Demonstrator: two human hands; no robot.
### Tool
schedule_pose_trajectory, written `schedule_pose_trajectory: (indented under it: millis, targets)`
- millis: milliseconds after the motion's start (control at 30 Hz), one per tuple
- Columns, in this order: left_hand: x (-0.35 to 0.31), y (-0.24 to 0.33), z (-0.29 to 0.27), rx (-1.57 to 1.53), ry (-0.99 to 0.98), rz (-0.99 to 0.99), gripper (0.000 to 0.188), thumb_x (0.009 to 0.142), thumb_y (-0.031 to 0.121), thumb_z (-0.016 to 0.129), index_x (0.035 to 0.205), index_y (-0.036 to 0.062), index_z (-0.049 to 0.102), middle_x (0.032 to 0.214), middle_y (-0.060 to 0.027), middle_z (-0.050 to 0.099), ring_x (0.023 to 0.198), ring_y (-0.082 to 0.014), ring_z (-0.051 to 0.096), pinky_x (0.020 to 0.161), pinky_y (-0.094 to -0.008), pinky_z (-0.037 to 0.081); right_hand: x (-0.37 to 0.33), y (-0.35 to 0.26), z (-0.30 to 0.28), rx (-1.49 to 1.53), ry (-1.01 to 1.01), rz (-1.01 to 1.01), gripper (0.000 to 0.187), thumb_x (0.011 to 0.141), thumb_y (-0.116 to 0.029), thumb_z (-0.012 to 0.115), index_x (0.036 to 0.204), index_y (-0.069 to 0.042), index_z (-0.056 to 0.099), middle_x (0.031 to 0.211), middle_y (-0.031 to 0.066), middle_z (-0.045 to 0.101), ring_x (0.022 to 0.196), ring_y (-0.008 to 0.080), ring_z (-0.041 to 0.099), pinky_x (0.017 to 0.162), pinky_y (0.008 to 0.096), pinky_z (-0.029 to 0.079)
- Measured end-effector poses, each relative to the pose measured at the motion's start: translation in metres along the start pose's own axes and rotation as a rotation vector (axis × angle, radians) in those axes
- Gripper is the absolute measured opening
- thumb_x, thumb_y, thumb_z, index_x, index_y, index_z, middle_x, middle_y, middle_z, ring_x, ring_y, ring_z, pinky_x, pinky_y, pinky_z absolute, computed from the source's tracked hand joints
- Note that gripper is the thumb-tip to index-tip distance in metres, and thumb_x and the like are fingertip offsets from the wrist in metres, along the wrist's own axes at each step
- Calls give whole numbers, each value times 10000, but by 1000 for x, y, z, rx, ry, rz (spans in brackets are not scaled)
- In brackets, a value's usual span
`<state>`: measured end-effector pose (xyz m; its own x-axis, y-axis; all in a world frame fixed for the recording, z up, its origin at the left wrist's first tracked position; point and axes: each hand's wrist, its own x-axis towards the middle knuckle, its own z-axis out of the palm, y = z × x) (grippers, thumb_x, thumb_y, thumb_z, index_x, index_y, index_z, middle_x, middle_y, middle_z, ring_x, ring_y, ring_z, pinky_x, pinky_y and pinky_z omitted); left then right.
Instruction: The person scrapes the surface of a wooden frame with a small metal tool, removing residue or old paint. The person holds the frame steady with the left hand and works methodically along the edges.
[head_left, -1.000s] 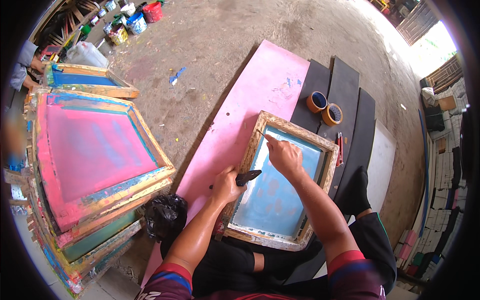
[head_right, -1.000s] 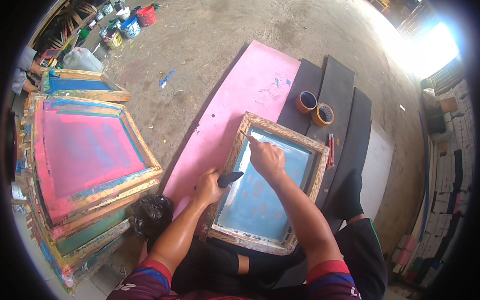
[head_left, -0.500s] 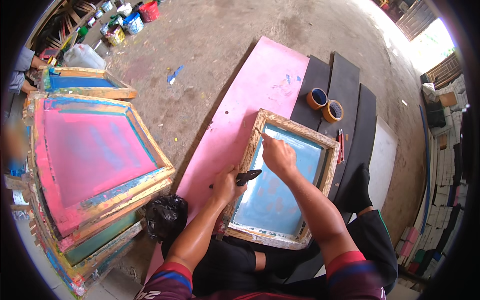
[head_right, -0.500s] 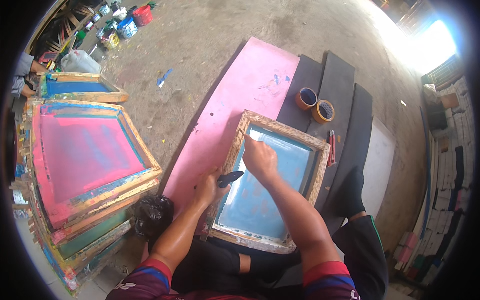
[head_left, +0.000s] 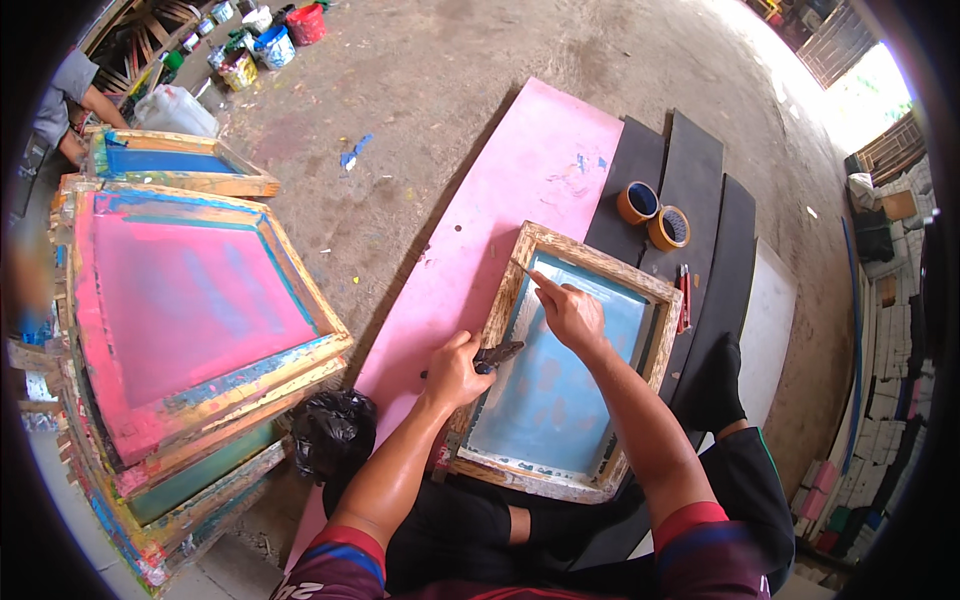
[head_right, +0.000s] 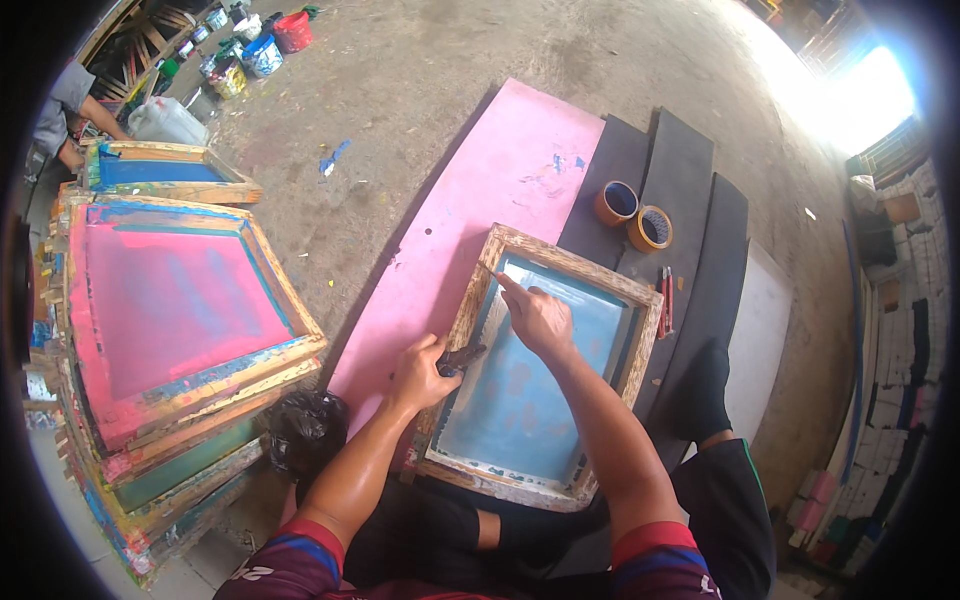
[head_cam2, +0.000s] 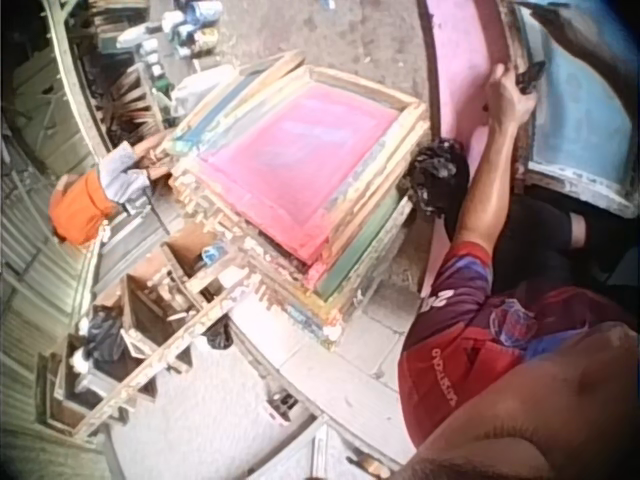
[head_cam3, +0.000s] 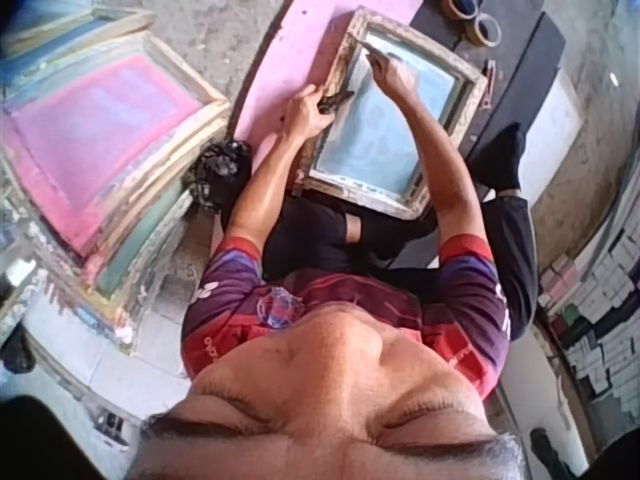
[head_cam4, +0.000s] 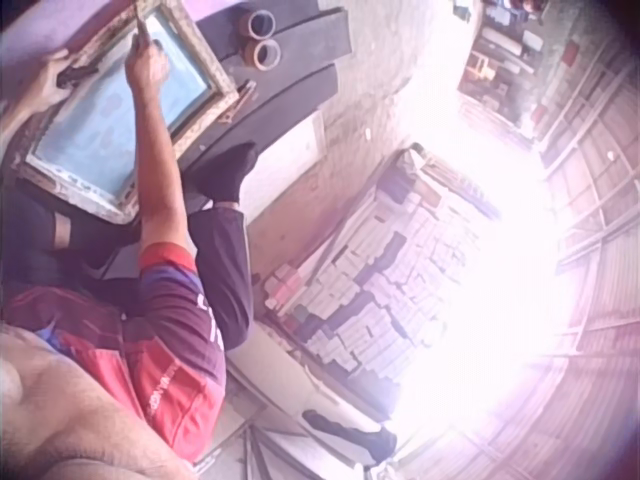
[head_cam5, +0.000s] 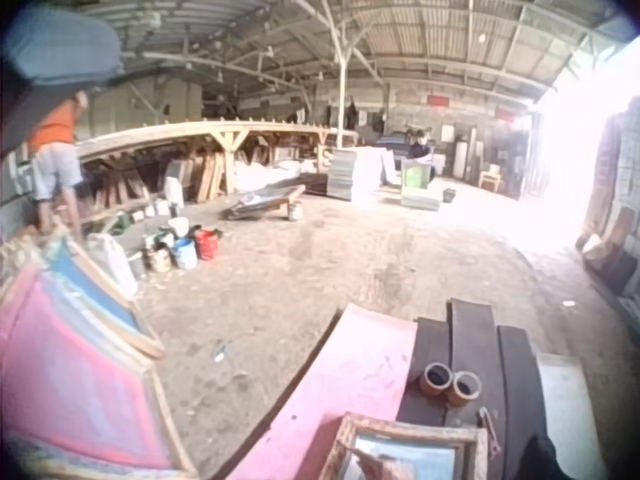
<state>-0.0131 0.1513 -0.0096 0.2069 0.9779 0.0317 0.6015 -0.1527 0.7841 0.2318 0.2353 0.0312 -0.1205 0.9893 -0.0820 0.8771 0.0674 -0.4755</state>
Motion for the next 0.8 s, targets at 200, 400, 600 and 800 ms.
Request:
schedule_pose_trajectory:
  millis: [200, 400, 600, 800]
  targets:
    - [2, 4, 0, 18, -7, 22, 556, 696, 154, 877, 1190, -55, 731, 960, -192, 666, 889, -434, 715, 782, -515, 606, 18, 5, 0, 53, 125, -106, 348, 1080, -283, 689, 1416, -251, 772, 979, 116, 842, 880, 342, 809, 790, 471, 624]
    - [1, 3, -1, 5, -9, 11, 547, 696, 162, 874, 1177, -54, 729, 960, -196, 665, 896, -439, 715, 786, -522, 605, -4, 7, 4, 47, 95, -37, 342, 1101, -308, 671, 1427, -273, 765, 959, 130, 832, 887, 357, 804, 797, 480, 622]
    - [2, 2, -1, 5, -30, -4, 524, 701, 175, 874, 1145, -64, 733, 956, -194, 660, 888, -436, 714, 786, -519, 602, -7, 12, 14, 55, 119, -14, 344, 1109, -320, 661, 1439, -307, 756, 951, 148, 822, 889, 380, 798, 805, 498, 619]
    - [1, 2, 1, -8, -8, 0, 512, 705, 171, 877, 1137, -64, 736, 947, -193, 651, 867, -432, 706, 780, -516, 599, -9, 10, 9, 44, 93, 13, 340, 1106, -313, 662, 1431, -302, 760, 976, 155, 823, 906, 387, 797, 809, 507, 616]
